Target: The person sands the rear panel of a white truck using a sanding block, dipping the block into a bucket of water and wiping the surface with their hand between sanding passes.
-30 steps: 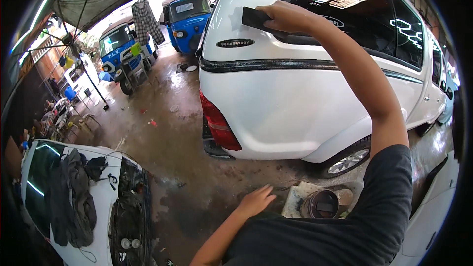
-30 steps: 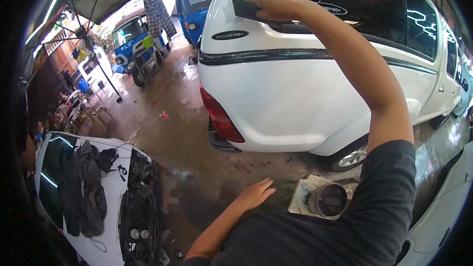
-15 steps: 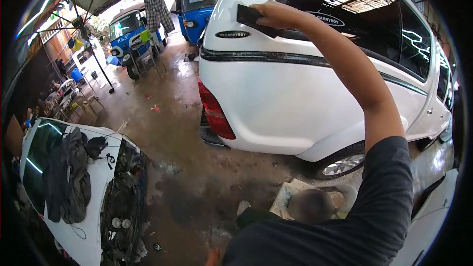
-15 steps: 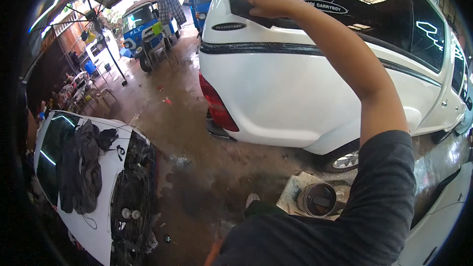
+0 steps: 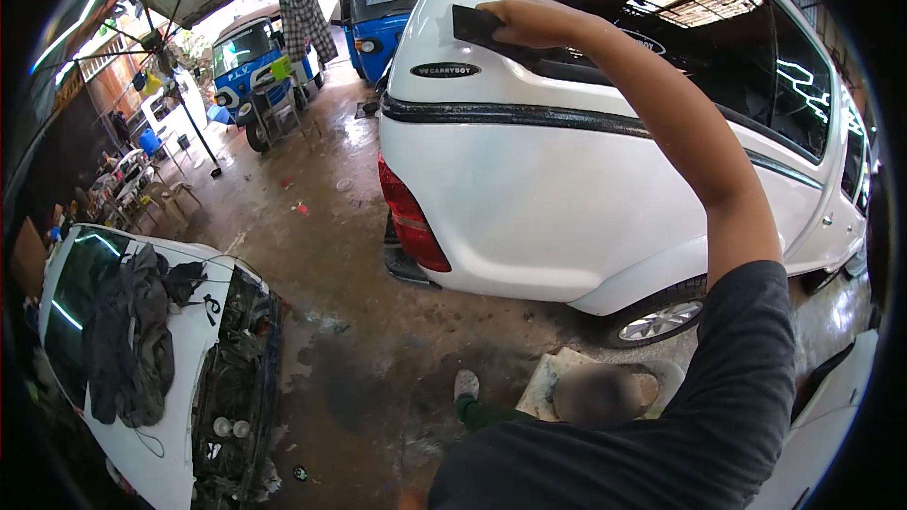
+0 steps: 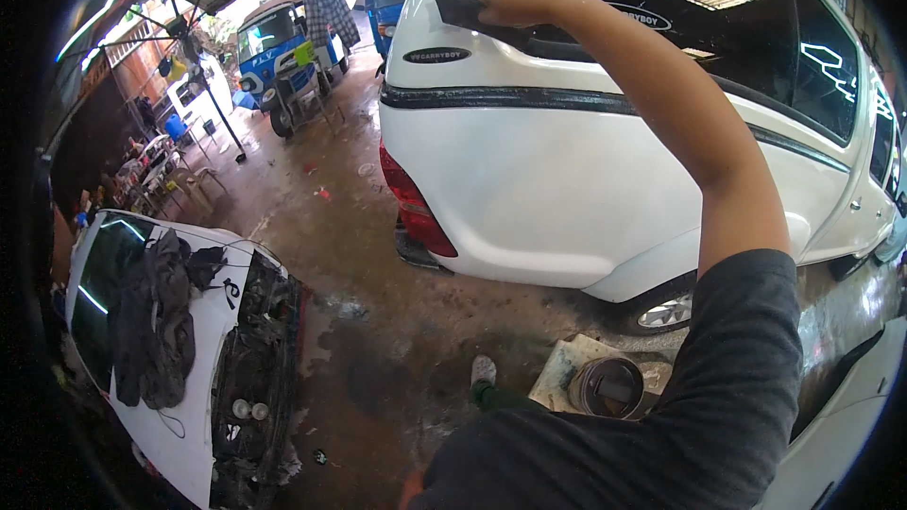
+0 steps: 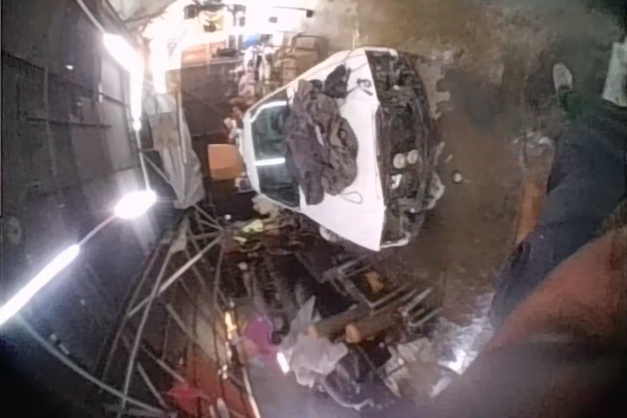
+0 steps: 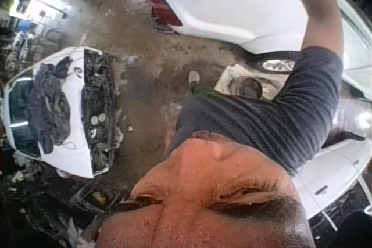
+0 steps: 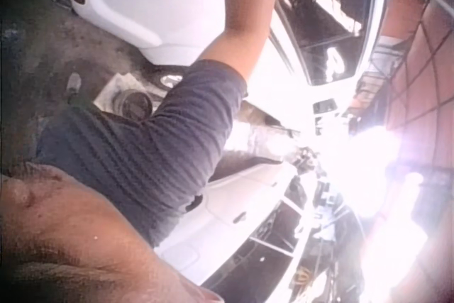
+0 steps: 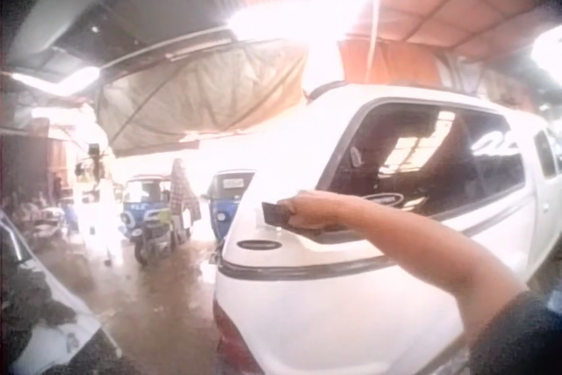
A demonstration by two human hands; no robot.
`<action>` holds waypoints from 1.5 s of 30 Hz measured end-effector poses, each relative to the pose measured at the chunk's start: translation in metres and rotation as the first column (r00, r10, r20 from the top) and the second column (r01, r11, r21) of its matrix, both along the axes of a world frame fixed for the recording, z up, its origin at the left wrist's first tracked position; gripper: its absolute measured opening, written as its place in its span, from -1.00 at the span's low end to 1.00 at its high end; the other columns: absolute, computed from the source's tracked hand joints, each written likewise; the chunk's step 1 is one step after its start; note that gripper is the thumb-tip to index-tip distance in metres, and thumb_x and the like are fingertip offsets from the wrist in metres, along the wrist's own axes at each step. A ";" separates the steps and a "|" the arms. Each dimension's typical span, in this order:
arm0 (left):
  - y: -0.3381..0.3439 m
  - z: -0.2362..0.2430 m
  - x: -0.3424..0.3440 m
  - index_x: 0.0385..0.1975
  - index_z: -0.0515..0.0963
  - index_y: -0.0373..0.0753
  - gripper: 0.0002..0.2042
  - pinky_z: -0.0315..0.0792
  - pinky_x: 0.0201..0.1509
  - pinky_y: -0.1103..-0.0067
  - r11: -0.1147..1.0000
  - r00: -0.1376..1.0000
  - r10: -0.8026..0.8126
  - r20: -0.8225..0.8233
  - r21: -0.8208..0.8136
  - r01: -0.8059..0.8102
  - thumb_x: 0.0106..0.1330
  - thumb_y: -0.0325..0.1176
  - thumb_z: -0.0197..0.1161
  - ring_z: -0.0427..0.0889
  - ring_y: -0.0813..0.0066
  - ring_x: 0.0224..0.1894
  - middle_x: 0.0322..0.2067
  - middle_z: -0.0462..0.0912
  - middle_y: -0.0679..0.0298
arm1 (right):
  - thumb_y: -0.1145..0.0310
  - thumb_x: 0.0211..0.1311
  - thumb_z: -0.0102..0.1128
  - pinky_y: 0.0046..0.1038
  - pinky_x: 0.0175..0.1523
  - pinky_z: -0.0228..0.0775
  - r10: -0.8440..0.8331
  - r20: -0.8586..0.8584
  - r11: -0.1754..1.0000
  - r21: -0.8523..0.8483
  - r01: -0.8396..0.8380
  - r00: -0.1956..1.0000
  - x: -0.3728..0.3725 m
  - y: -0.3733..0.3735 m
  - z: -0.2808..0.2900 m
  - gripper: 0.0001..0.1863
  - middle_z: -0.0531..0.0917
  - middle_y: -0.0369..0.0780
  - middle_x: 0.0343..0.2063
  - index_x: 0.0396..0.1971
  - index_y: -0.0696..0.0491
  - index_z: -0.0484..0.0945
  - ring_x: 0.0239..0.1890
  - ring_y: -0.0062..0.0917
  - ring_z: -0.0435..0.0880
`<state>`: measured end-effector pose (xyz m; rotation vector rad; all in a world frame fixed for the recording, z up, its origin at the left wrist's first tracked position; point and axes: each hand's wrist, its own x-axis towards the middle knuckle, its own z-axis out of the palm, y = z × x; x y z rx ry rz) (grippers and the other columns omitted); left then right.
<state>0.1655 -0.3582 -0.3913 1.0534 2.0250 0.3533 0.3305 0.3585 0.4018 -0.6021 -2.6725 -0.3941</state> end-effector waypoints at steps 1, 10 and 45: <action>0.001 0.000 -0.004 -0.02 0.57 -0.34 -0.58 0.41 0.01 0.10 1.000 1.000 -0.010 -0.007 0.013 0.010 0.43 -0.07 0.10 0.55 -0.15 -0.05 -0.12 0.58 -0.11 | 0.50 0.15 0.17 -0.15 0.01 0.57 0.029 -0.006 0.999 -0.045 -0.030 1.000 -0.003 0.001 -0.006 -0.47 0.73 0.10 -0.25 0.20 0.11 0.53 -0.19 -0.04 0.75; 0.008 -0.003 -0.023 -0.07 0.56 -0.33 -0.62 0.39 -0.07 0.08 0.994 0.997 -0.066 -0.049 0.084 0.070 0.39 -0.11 0.10 0.52 -0.12 -0.14 -0.19 0.55 -0.08 | 0.55 0.15 0.14 -0.17 0.03 0.56 0.013 0.025 0.999 0.032 -0.014 1.000 -0.013 0.001 0.010 -0.48 0.74 0.06 -0.20 0.18 0.06 0.57 -0.17 -0.09 0.76; 0.027 -0.009 -0.053 -0.13 0.58 -0.32 -0.65 0.45 -0.09 -0.04 0.931 0.940 -0.182 -0.290 0.256 0.260 0.23 -0.18 0.26 0.58 -0.21 -0.09 -0.16 0.61 -0.07 | 0.51 0.11 0.17 -0.34 -0.26 0.66 0.002 -0.019 0.988 -0.154 -0.005 1.000 -0.010 0.040 0.015 -0.45 0.79 -0.05 -0.25 0.19 0.00 0.60 -0.42 -0.29 0.78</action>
